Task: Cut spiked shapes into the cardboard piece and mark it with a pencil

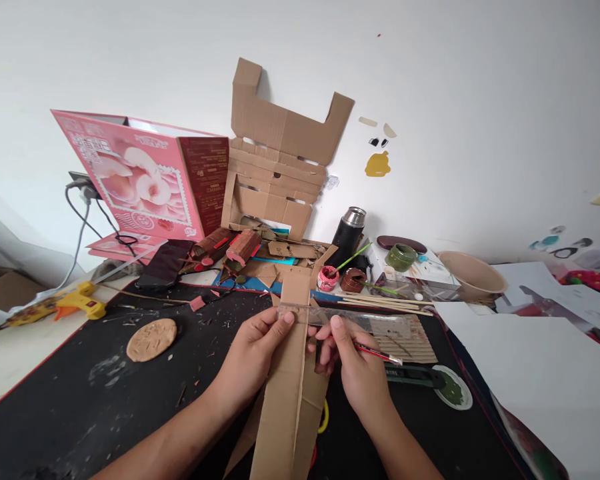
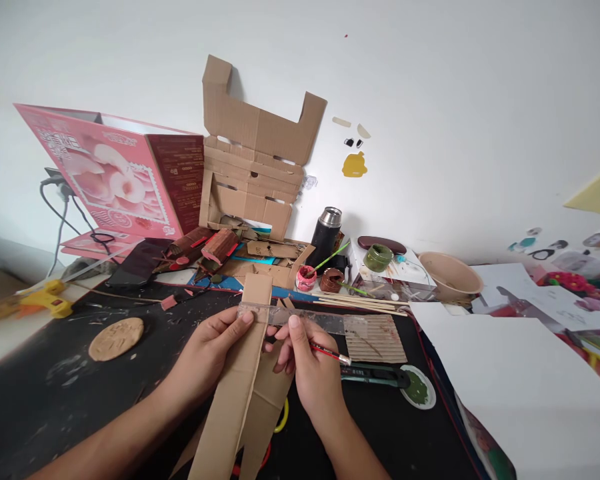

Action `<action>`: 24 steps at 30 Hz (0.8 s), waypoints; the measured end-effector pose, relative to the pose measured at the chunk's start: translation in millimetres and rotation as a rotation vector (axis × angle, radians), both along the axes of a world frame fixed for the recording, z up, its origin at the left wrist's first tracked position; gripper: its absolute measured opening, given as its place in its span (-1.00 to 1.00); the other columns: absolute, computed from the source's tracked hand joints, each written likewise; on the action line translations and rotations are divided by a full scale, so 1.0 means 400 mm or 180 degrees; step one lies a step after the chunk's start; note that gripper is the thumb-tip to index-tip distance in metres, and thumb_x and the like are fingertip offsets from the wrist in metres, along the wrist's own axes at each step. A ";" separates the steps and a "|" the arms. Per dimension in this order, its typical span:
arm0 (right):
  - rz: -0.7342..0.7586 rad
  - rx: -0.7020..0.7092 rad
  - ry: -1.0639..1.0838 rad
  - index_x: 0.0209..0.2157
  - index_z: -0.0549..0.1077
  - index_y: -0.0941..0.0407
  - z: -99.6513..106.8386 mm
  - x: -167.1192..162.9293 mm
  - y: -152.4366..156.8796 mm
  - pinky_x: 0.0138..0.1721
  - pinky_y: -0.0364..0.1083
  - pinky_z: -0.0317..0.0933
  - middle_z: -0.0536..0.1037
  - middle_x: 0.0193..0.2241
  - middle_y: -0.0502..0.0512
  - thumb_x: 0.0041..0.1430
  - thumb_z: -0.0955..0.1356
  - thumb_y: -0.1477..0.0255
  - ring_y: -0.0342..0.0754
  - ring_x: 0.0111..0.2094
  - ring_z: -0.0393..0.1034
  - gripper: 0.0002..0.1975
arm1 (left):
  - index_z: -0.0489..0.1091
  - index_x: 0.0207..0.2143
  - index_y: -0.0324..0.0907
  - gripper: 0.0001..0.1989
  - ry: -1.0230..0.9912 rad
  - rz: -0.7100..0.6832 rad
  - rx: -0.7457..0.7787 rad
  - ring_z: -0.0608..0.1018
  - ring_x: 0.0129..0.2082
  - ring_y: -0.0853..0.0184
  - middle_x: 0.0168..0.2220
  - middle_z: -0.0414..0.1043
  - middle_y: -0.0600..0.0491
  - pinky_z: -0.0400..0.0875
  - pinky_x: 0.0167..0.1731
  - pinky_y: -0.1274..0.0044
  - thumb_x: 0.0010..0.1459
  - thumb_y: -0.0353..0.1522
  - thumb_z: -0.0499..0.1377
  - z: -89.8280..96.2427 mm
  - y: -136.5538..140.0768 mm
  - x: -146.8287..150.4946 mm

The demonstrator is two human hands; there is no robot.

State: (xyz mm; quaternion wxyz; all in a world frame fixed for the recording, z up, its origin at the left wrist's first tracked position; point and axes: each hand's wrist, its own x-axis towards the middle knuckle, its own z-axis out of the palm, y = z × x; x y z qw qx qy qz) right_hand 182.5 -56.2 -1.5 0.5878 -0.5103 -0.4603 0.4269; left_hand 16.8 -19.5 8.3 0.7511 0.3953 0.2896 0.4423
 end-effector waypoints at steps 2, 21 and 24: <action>0.0010 -0.0014 0.0002 -0.43 0.58 0.14 -0.001 0.000 0.000 -0.66 -0.21 0.24 0.50 -0.72 -0.01 0.25 0.41 -0.21 -0.13 -0.73 0.40 -0.35 | 0.67 -0.27 -0.25 -0.62 0.0008 -0.0003 -0.0010 0.63 -0.46 0.27 -0.39 0.68 -0.08 0.53 -0.35 0.48 0.19 -0.07 0.42 -0.001 0.001 0.000; 0.0038 -0.0033 -0.0022 -0.41 0.59 0.15 -0.003 0.000 -0.001 -0.65 -0.22 0.25 0.48 -0.72 -0.02 0.26 0.40 -0.21 -0.13 -0.72 0.43 -0.35 | 0.63 -0.37 -0.24 -0.59 0.0093 0.0069 0.0022 0.61 -0.50 0.30 -0.44 0.66 -0.05 0.51 -0.40 0.52 0.15 -0.04 0.44 0.004 -0.001 -0.001; 0.0054 -0.0009 -0.0044 -0.41 0.59 0.15 -0.002 0.001 -0.001 -0.65 -0.22 0.25 0.49 -0.71 -0.02 0.28 0.39 -0.20 -0.13 -0.71 0.43 -0.35 | 0.63 -0.37 -0.24 -0.59 0.0092 0.0074 0.0018 0.62 -0.49 0.30 -0.44 0.67 -0.05 0.52 -0.40 0.53 0.15 -0.04 0.43 0.003 -0.002 -0.002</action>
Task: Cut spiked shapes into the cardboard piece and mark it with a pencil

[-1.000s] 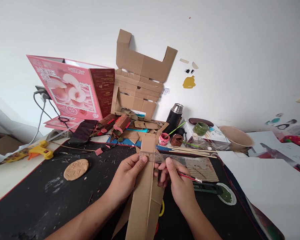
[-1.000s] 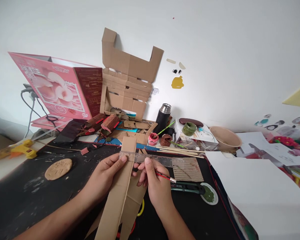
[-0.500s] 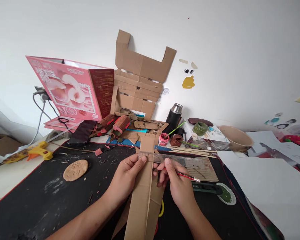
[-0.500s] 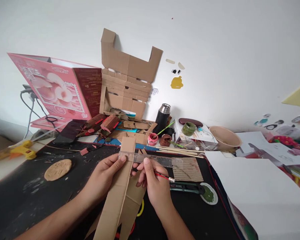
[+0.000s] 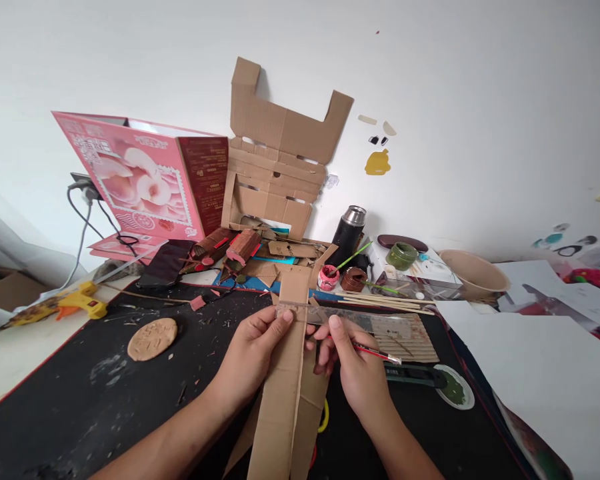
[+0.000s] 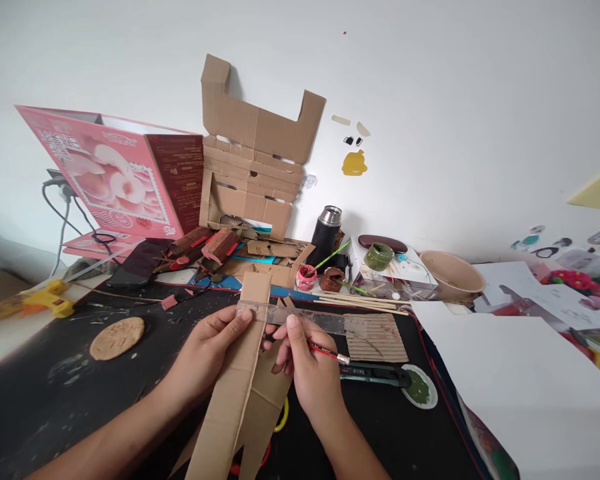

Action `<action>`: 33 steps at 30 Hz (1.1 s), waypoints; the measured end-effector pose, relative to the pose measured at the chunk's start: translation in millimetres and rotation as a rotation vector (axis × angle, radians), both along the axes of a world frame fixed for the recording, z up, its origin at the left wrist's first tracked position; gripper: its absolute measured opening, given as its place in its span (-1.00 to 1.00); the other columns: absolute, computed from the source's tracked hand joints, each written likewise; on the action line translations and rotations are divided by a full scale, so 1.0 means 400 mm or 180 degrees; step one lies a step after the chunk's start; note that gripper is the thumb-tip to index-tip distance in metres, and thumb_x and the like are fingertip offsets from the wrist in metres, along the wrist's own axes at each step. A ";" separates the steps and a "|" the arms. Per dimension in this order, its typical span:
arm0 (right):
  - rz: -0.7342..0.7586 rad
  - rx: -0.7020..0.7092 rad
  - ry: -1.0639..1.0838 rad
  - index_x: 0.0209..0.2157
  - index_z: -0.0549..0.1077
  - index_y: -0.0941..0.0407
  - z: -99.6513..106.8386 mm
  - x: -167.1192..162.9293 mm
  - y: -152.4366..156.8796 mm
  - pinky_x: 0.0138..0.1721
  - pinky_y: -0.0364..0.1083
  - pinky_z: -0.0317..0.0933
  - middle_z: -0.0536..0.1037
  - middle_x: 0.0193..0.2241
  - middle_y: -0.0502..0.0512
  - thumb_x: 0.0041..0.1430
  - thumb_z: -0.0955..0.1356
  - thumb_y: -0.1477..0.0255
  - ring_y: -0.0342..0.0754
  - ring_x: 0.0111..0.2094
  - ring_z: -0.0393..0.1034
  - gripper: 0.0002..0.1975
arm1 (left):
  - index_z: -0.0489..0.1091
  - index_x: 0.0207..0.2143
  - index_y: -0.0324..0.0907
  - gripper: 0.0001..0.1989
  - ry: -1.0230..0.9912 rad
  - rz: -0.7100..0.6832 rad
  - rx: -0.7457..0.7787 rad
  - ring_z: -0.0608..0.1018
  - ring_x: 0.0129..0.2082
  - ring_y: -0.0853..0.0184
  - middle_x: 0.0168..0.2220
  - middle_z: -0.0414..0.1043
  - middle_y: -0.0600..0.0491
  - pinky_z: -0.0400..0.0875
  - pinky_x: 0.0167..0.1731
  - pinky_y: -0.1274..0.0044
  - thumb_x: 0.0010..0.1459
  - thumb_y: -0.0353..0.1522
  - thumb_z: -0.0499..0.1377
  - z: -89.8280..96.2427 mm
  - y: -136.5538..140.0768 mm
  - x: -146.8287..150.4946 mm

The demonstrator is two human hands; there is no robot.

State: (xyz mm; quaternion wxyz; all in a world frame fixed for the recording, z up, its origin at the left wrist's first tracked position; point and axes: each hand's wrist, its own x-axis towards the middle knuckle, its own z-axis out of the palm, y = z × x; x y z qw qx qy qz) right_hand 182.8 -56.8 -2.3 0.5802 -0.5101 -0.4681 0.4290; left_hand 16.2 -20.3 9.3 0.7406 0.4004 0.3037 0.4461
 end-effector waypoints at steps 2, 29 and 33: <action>0.0010 0.0014 0.0002 -0.41 0.59 0.15 0.000 0.000 0.000 -0.65 -0.23 0.25 0.48 -0.71 -0.03 0.29 0.39 -0.19 -0.13 -0.71 0.43 -0.36 | 0.63 -0.37 -0.24 -0.60 -0.0002 -0.0004 0.0011 0.62 -0.48 0.30 -0.43 0.67 -0.05 0.52 -0.39 0.53 0.17 -0.05 0.43 -0.001 0.000 0.000; 0.0051 0.0039 0.0092 -0.40 0.58 0.16 -0.007 0.000 0.000 -0.66 -0.24 0.24 0.49 -0.71 -0.03 0.30 0.40 -0.18 -0.15 -0.72 0.43 -0.37 | 0.66 -0.31 -0.25 -0.59 -0.0035 0.0047 -0.0218 0.63 -0.51 0.27 -0.45 0.66 -0.04 0.56 -0.41 0.48 0.10 -0.05 0.47 -0.010 0.002 0.000; 0.0066 0.0045 0.0090 -0.41 0.58 0.16 -0.008 0.001 -0.001 -0.66 -0.25 0.24 0.48 -0.71 -0.03 0.30 0.40 -0.17 -0.16 -0.72 0.43 -0.37 | 0.66 -0.32 -0.25 -0.57 -0.0009 0.0048 -0.0216 0.63 -0.51 0.26 -0.45 0.66 -0.04 0.57 -0.40 0.47 0.09 -0.04 0.47 -0.011 0.002 0.000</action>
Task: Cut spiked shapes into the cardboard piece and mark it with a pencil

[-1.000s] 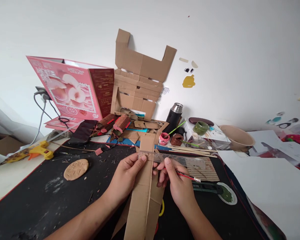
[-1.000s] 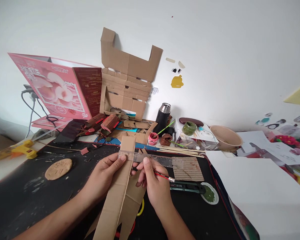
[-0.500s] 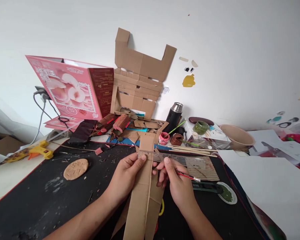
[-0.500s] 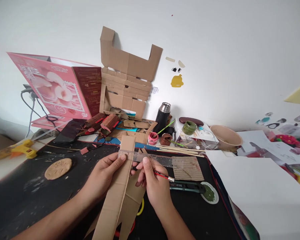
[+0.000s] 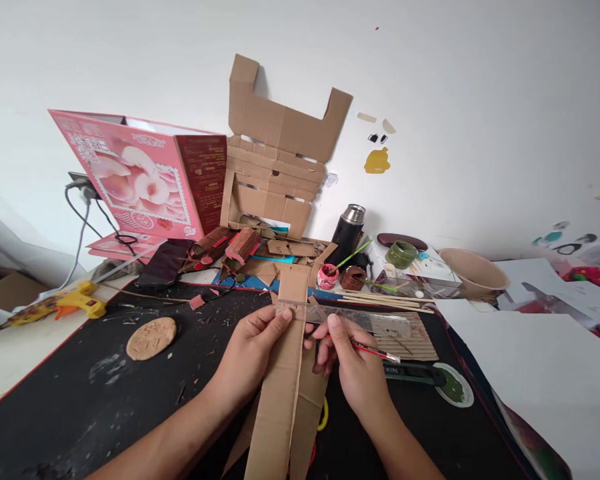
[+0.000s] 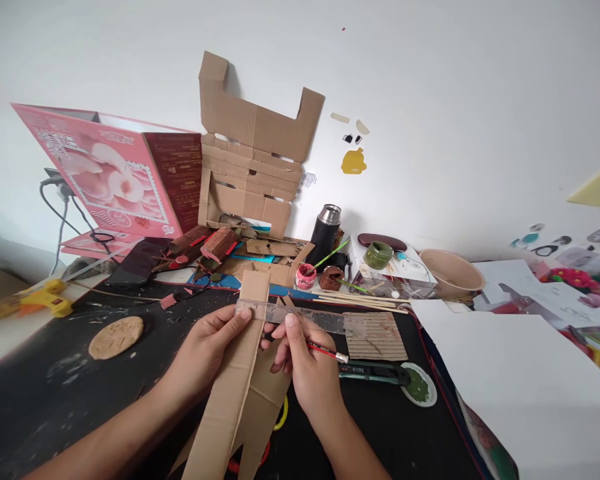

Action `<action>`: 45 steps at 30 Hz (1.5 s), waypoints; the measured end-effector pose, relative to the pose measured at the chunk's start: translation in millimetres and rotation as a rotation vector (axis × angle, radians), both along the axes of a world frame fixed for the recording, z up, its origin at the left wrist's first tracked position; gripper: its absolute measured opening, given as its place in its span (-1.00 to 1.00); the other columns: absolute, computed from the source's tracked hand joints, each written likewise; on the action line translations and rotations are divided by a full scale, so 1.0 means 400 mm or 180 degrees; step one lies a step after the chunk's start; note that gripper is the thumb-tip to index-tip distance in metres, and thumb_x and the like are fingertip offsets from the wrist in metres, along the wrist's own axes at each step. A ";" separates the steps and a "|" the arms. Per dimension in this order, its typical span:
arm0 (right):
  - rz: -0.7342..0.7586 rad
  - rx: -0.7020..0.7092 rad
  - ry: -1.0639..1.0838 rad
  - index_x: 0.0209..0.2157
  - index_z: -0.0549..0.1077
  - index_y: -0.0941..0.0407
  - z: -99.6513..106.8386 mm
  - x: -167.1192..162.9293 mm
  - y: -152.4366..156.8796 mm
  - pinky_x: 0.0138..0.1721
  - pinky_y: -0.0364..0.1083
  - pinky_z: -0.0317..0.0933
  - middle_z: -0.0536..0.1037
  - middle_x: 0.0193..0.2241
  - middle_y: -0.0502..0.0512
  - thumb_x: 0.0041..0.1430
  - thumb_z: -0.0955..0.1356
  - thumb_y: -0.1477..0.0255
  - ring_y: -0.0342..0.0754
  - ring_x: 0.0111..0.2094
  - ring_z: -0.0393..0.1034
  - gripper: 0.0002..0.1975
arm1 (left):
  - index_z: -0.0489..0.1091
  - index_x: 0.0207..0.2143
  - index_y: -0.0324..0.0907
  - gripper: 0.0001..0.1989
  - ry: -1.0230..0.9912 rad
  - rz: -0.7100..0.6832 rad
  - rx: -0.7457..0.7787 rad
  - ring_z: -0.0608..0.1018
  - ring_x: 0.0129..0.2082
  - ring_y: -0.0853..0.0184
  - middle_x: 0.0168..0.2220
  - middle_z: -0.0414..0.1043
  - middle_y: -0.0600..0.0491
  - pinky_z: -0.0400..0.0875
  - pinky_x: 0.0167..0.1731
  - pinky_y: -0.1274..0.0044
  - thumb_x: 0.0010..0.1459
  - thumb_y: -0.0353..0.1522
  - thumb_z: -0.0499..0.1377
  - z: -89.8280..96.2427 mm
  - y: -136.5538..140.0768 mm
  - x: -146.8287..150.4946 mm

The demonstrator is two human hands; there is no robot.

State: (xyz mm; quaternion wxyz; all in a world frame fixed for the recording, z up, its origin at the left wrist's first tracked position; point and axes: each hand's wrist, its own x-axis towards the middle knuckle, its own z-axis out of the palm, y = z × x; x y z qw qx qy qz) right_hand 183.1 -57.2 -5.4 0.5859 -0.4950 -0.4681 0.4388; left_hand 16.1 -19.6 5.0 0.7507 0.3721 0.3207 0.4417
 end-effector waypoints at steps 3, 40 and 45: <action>-0.0007 -0.0013 -0.0032 -0.41 0.58 0.16 0.001 0.000 0.001 -0.66 -0.24 0.24 0.49 -0.70 -0.03 0.30 0.39 -0.17 -0.15 -0.72 0.44 -0.37 | 0.67 -0.31 -0.25 -0.58 -0.0006 -0.0005 0.0023 0.63 -0.51 0.28 -0.46 0.66 -0.04 0.56 -0.40 0.48 0.10 -0.04 0.47 -0.004 0.000 0.000; -0.0316 0.0812 -0.0724 -0.30 0.62 0.12 0.012 0.000 -0.031 -0.55 -0.16 0.29 0.54 -0.65 0.00 0.55 0.28 0.09 -0.11 -0.63 0.45 -0.51 | 0.66 -0.29 -0.21 -0.55 0.0615 -0.0038 0.0388 0.64 -0.43 0.24 -0.36 0.70 -0.06 0.53 -0.35 0.50 0.11 0.01 0.44 -0.026 0.021 -0.004; -0.0275 0.0873 -0.0727 -0.18 0.63 0.12 0.009 0.000 -0.033 -0.57 -0.16 0.26 0.54 -0.63 -0.02 0.56 0.29 0.16 -0.11 -0.63 0.44 -0.60 | 0.68 -0.24 -0.20 -0.59 0.0579 -0.0155 0.0529 0.65 -0.38 0.23 -0.32 0.71 -0.05 0.52 -0.31 0.50 0.19 -0.02 0.39 -0.030 0.018 -0.005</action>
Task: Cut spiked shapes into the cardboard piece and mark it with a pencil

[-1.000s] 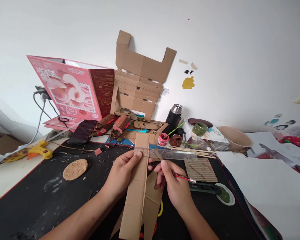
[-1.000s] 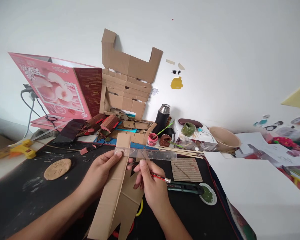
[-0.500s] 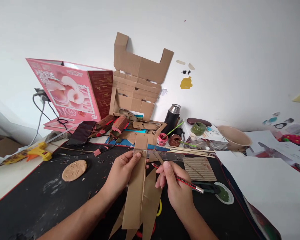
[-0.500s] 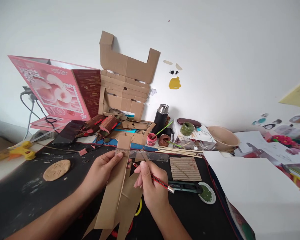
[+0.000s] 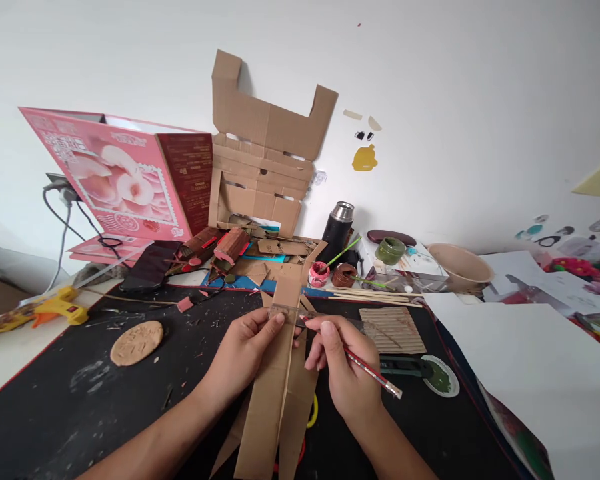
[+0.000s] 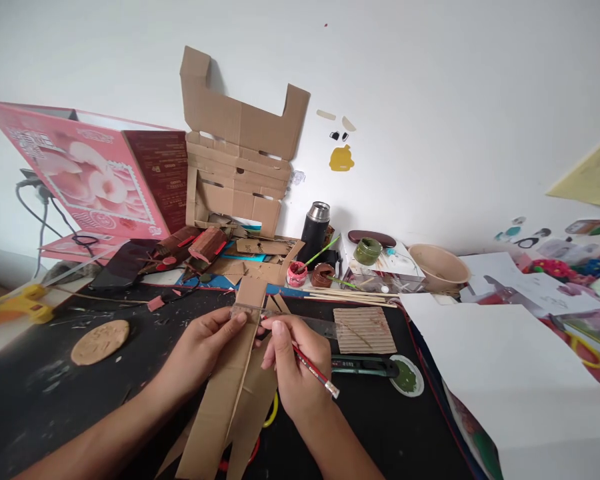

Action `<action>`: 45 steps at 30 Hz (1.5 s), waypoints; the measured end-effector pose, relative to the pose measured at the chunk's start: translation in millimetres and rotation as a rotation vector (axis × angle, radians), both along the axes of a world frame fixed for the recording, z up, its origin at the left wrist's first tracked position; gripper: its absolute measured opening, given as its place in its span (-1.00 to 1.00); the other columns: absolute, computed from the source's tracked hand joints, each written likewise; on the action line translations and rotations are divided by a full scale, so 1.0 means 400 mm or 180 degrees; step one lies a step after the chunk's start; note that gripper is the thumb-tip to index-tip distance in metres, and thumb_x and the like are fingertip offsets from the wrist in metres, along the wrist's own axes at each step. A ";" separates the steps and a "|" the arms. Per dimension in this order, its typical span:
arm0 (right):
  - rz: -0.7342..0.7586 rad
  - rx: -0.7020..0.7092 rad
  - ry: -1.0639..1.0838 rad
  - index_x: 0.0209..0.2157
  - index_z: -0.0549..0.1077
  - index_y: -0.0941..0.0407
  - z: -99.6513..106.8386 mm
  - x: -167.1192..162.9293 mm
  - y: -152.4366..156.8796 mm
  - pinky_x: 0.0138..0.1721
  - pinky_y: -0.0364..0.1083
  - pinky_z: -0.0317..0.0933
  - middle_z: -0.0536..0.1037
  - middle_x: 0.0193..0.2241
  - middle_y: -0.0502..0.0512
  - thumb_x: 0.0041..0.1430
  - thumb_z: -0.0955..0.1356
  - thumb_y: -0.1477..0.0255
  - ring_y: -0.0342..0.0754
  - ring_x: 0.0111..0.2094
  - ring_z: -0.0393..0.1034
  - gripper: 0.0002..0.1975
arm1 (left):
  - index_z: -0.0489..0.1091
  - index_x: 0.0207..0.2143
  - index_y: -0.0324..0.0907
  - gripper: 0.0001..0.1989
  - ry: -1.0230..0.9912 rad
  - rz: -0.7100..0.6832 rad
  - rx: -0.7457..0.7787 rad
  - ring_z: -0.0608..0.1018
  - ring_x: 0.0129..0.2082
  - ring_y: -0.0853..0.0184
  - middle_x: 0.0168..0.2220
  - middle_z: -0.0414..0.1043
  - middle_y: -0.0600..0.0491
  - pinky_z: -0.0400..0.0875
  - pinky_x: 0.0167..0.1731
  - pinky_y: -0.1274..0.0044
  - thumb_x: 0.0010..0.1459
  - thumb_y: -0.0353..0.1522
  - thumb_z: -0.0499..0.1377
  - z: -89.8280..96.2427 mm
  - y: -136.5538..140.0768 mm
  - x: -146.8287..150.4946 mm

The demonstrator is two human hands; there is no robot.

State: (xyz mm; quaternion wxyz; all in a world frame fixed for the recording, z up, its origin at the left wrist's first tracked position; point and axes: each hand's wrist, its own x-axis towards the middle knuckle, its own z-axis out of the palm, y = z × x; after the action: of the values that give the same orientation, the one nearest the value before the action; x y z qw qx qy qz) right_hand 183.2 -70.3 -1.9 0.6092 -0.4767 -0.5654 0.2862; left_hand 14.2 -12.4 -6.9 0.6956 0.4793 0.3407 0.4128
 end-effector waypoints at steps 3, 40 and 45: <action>-0.0013 -0.0002 0.0018 -0.17 0.62 0.12 -0.001 0.000 -0.001 -0.55 -0.16 0.27 0.54 -0.62 -0.03 0.56 0.29 0.17 -0.10 -0.61 0.47 -0.62 | 0.68 -0.23 -0.19 -0.61 -0.0014 -0.0075 0.0060 0.65 -0.36 0.23 -0.31 0.71 -0.05 0.52 -0.27 0.49 0.23 -0.03 0.37 0.001 -0.002 0.002; -0.0095 0.0002 -0.0110 -0.29 0.62 0.11 0.008 0.001 0.004 -0.54 -0.15 0.30 0.54 -0.64 0.00 0.56 0.28 0.15 -0.08 -0.60 0.48 -0.56 | 0.64 -0.30 -0.18 -0.59 0.0168 -0.0135 0.0190 0.56 -0.37 0.27 -0.35 0.65 -0.02 0.44 -0.29 0.52 0.22 0.00 0.35 0.018 -0.011 0.003; -0.0076 0.0010 -0.0117 -0.28 0.61 0.11 0.006 0.003 0.000 -0.53 -0.16 0.29 0.54 -0.63 0.00 0.57 0.28 0.16 -0.09 -0.59 0.48 -0.57 | 0.65 -0.26 -0.18 -0.60 0.0148 -0.0188 0.0172 0.56 -0.35 0.28 -0.33 0.66 -0.02 0.43 -0.26 0.53 0.25 0.00 0.34 0.017 -0.013 0.002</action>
State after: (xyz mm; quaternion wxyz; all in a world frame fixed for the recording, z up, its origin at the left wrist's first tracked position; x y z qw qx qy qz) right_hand 184.2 -70.4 0.5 0.6028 -0.4877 -0.5712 0.2692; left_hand 14.9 -17.5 0.1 0.6862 0.5172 0.3312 0.3898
